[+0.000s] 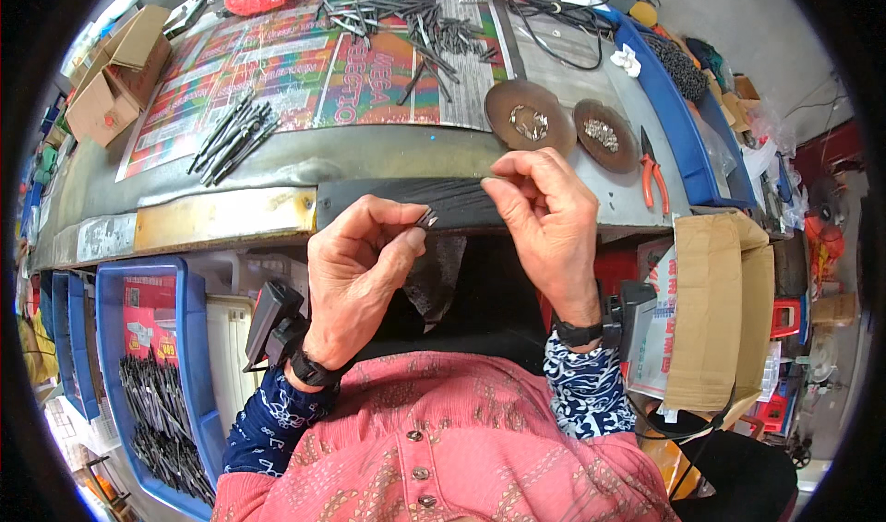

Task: The person repeatedly picks up small metal rods and cylindrical pieces from a workbench, inserts the pieces into the rods, and uses pliers to crimp or secure them. Finished assemblies are placed in a pile on the left side of the table. The process is repeated for multiple units throughout the clip.

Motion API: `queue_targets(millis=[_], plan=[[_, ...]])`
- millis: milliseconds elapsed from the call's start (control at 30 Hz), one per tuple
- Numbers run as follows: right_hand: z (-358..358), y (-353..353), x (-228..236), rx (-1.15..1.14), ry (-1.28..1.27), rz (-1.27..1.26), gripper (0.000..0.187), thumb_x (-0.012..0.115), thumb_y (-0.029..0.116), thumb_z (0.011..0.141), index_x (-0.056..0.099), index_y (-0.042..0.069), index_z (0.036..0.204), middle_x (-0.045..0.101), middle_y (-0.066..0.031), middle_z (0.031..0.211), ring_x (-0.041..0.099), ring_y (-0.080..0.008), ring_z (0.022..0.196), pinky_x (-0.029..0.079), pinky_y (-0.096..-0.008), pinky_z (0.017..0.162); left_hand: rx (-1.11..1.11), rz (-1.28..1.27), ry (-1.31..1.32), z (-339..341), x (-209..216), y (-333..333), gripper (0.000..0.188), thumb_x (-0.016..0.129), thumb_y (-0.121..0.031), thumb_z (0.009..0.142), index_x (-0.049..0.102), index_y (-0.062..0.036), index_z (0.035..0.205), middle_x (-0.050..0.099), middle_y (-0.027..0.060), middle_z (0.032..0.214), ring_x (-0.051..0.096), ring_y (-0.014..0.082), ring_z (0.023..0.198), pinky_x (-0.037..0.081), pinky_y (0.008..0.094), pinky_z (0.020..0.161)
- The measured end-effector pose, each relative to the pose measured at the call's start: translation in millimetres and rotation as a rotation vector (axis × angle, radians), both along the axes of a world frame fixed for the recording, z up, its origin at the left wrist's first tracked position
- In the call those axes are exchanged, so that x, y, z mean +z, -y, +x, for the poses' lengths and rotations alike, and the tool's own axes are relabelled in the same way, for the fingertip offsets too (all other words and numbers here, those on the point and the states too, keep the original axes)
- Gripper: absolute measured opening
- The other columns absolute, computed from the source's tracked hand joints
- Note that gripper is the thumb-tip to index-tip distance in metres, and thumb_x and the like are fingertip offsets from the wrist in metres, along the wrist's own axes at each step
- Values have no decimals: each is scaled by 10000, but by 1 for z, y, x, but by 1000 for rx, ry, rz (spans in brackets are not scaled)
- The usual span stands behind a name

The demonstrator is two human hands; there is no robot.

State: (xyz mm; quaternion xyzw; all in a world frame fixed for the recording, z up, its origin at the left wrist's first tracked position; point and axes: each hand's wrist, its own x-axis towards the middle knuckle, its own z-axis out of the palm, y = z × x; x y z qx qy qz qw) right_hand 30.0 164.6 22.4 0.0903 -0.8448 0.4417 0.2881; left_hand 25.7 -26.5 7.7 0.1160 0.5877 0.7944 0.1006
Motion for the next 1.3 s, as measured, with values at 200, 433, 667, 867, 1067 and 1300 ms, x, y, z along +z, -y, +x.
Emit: queue_targets(millis=[200,433,667,867,1067,1300], plan=[[-34,-45,13,-89,4,248,98,663,74,815,638,-8,862,609,-129,788,600,-267,671,465,-349,618,10,-46,-30,-14,0,4,153,623,-15,895,631,18,1045,590,-38,756,467,-4,601,374,152,524],[-93,-79,23,-143,52,473,155,614,147,821,656,0,845,627,-166,792,612,-343,749,463,-415,678,46,-38,-63,-27,-4,3,132,600,-8,907,614,18,1036,597,-17,780,478,7,601,387,158,529],[-151,-87,8,-62,1,626,97,620,126,789,653,38,811,615,-141,793,596,-343,808,466,-443,737,52,-32,-46,-33,-9,3,118,603,-7,910,602,24,1024,606,15,765,488,34,559,379,174,475],[-189,-89,-4,-109,35,797,76,649,117,755,662,52,794,592,-117,821,574,-331,897,473,-432,755,48,-41,-39,-34,-9,4,112,600,25,901,606,30,1013,550,-44,711,442,-3,582,352,160,506],[-203,-90,-17,-117,28,854,84,654,130,753,658,47,764,590,-125,806,578,-323,869,465,-433,749,46,-11,-11,-34,-8,4,103,604,33,894,620,32,996,563,-34,704,470,4,577,378,162,512],[-206,-94,-20,-34,-86,860,49,585,55,709,581,7,707,582,-182,721,577,-391,751,465,-484,695,69,-53,-35,-34,-10,4,97,608,32,889,620,33,985,552,-42,678,459,1,560,363,163,495]])
